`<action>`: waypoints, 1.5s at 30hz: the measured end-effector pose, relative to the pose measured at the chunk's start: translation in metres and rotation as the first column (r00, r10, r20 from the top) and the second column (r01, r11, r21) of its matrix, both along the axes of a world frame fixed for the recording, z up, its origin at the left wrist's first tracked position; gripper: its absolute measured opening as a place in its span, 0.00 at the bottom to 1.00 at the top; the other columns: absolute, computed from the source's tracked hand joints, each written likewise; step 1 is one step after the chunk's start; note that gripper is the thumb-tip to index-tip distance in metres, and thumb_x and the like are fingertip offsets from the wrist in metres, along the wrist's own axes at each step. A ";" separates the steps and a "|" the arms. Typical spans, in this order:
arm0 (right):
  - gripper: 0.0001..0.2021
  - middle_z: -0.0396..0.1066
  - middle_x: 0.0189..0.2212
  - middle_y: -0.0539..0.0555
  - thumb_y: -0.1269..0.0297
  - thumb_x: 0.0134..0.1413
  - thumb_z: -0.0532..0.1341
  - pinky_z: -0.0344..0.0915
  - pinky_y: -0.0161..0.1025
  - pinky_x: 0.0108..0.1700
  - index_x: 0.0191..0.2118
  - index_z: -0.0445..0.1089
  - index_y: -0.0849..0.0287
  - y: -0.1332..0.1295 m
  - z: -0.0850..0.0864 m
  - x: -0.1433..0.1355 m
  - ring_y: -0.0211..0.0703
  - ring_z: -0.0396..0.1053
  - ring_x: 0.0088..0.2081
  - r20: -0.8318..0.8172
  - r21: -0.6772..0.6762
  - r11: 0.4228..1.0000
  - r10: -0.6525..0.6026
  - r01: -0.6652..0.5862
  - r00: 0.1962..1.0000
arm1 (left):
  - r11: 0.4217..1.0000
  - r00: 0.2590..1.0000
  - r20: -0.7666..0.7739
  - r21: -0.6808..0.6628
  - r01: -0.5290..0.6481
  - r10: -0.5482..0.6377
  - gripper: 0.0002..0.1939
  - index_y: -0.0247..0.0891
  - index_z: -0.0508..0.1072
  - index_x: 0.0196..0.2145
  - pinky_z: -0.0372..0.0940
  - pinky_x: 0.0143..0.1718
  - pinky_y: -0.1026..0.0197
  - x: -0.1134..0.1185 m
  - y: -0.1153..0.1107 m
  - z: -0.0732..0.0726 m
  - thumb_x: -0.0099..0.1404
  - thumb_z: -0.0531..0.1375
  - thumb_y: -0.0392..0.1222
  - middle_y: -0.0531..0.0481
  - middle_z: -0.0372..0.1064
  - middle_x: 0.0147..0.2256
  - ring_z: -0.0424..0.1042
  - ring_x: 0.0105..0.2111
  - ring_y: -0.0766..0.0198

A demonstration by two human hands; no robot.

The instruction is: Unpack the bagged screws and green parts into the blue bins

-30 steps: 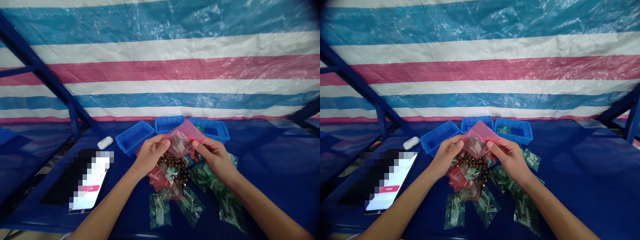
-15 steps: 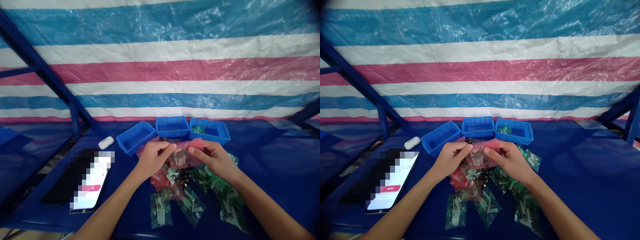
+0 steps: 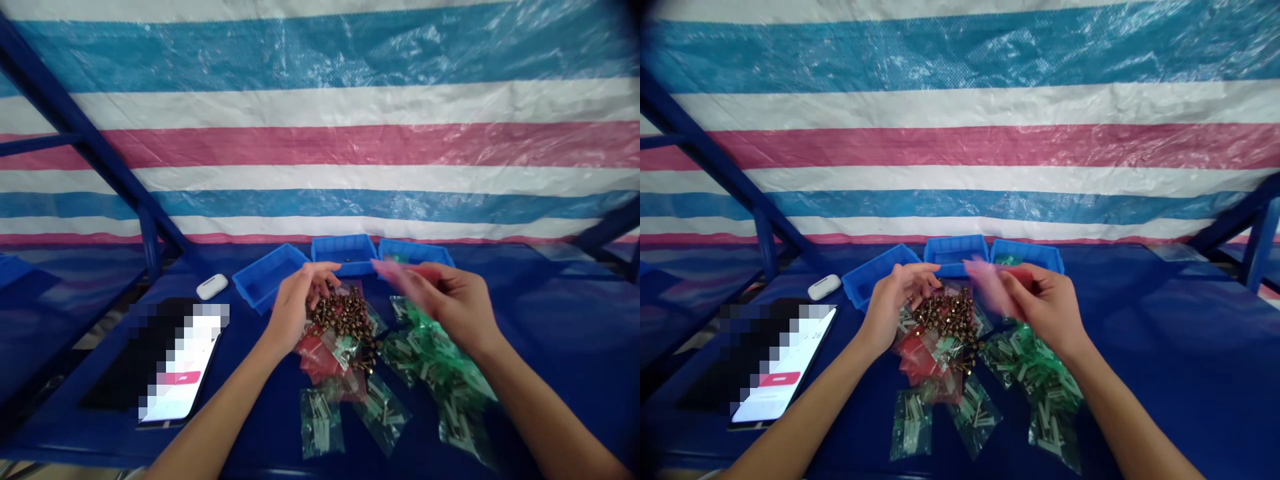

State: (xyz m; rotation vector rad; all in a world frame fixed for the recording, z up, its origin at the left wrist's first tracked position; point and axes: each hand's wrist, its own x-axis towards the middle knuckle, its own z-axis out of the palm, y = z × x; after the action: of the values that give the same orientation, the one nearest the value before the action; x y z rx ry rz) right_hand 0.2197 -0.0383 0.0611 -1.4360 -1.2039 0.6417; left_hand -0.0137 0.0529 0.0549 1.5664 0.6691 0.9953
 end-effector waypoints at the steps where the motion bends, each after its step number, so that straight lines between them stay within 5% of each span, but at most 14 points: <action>1: 0.13 0.67 0.25 0.52 0.51 0.53 0.64 0.58 0.38 0.27 0.31 0.74 0.57 0.000 0.000 0.000 0.40 0.62 0.26 0.051 0.020 0.999 -0.050 0.049 0.997 | 1.000 1.000 -0.008 0.006 -0.010 0.010 0.27 0.37 0.75 0.46 0.56 0.24 0.65 0.000 0.000 0.000 0.72 0.43 0.56 0.43 0.72 0.36 0.66 0.31 0.64; 4: 0.13 0.64 0.24 0.51 0.51 0.54 0.64 0.57 0.37 0.27 0.30 0.73 0.56 0.000 0.003 -0.005 0.39 0.60 0.27 0.195 0.062 0.995 -0.092 0.082 0.976 | 0.997 0.998 -0.063 0.068 -0.024 0.028 0.21 0.38 0.75 0.46 0.60 0.28 0.64 0.001 -0.003 0.002 0.71 0.49 0.53 0.44 0.73 0.39 0.67 0.34 0.63; 9: 0.15 0.64 0.25 0.51 0.52 0.58 0.61 0.57 0.35 0.27 0.29 0.71 0.58 -0.002 0.007 -0.020 0.37 0.59 0.26 0.142 -0.008 0.985 0.174 -0.174 0.974 | 0.982 0.981 -0.195 0.189 0.024 0.013 0.18 0.42 0.72 0.52 0.64 0.38 0.62 0.005 -0.011 0.006 0.67 0.57 0.50 0.45 0.71 0.48 0.70 0.40 0.61; 15: 0.13 0.66 0.25 0.50 0.52 0.56 0.62 0.57 0.34 0.26 0.32 0.74 0.58 -0.001 -0.003 -0.026 0.36 0.60 0.26 0.039 -0.091 0.953 0.294 -0.290 0.955 | 0.971 0.945 -0.284 0.129 0.203 -0.160 0.15 0.36 0.78 0.30 0.63 0.31 0.64 0.004 -0.010 0.003 0.64 0.60 0.50 0.49 0.75 0.29 0.70 0.30 0.64; 21: 0.14 0.71 0.30 0.50 0.52 0.54 0.64 0.64 0.36 0.31 0.39 0.74 0.57 0.003 -0.003 -0.024 0.39 0.66 0.29 -0.018 -0.155 0.917 0.369 -0.367 0.929 | 0.996 0.983 -0.166 -0.062 0.064 -0.073 0.14 0.35 0.78 0.33 0.58 0.22 0.67 0.006 -0.006 -0.002 0.62 0.62 0.50 0.51 0.71 0.26 0.64 0.21 0.70; 25: 0.15 0.66 0.22 0.48 0.50 0.54 0.63 0.59 0.34 0.25 0.33 0.73 0.59 0.005 -0.003 -0.022 0.35 0.59 0.23 -0.007 -0.184 0.919 0.353 -0.348 0.936 | 0.988 0.990 -0.133 -0.150 0.027 -0.047 0.14 0.35 0.76 0.33 0.57 0.19 0.68 0.007 -0.004 -0.002 0.62 0.62 0.50 0.52 0.70 0.24 0.65 0.18 0.71; 30: 0.15 0.67 0.24 0.50 0.51 0.55 0.63 0.58 0.34 0.26 0.31 0.71 0.59 0.006 -0.002 -0.019 0.35 0.60 0.24 -0.156 -0.107 0.963 0.227 -0.245 0.961 | 0.963 0.940 -0.207 -0.072 0.261 -0.270 0.13 0.34 0.75 0.34 0.62 0.26 0.66 0.005 -0.009 -0.001 0.62 0.63 0.48 0.49 0.72 0.27 0.70 0.25 0.67; 33: 0.13 0.67 0.25 0.49 0.53 0.54 0.64 0.58 0.34 0.27 0.30 0.71 0.58 0.006 -0.002 -0.019 0.35 0.60 0.25 -0.205 -0.108 0.947 0.276 -0.302 0.939 | 0.946 0.917 -0.236 -0.046 0.321 -0.322 0.14 0.34 0.75 0.33 0.60 0.25 0.66 0.005 -0.013 -0.001 0.62 0.62 0.50 0.49 0.71 0.27 0.68 0.25 0.67; 41: 0.14 0.64 0.22 0.48 0.54 0.58 0.62 0.58 0.33 0.24 0.29 0.69 0.59 0.004 -0.006 -0.025 0.33 0.59 0.22 -0.333 -0.100 0.910 0.351 -0.403 0.875 | 0.976 0.941 -0.276 0.034 0.213 -0.196 0.22 0.35 0.65 0.22 0.49 0.22 0.67 0.003 -0.007 -0.001 0.67 0.56 0.54 0.56 0.57 0.20 0.56 0.21 0.72; 45: 0.14 0.65 0.23 0.48 0.54 0.60 0.60 0.58 0.33 0.23 0.30 0.69 0.59 0.003 -0.005 -0.026 0.34 0.61 0.22 -0.378 -0.098 0.894 0.374 -0.438 0.847 | 0.973 0.966 -0.139 -0.105 0.206 -0.220 0.23 0.36 0.66 0.24 0.52 0.22 0.66 0.001 -0.008 0.002 0.66 0.56 0.57 0.54 0.58 0.21 0.58 0.21 0.71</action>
State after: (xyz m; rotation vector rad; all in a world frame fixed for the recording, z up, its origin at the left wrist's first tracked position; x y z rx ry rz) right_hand 0.1933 -0.0355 0.0556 -1.1448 -1.1910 1.2781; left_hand -0.0123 0.0449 0.0566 1.6068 0.6245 0.6835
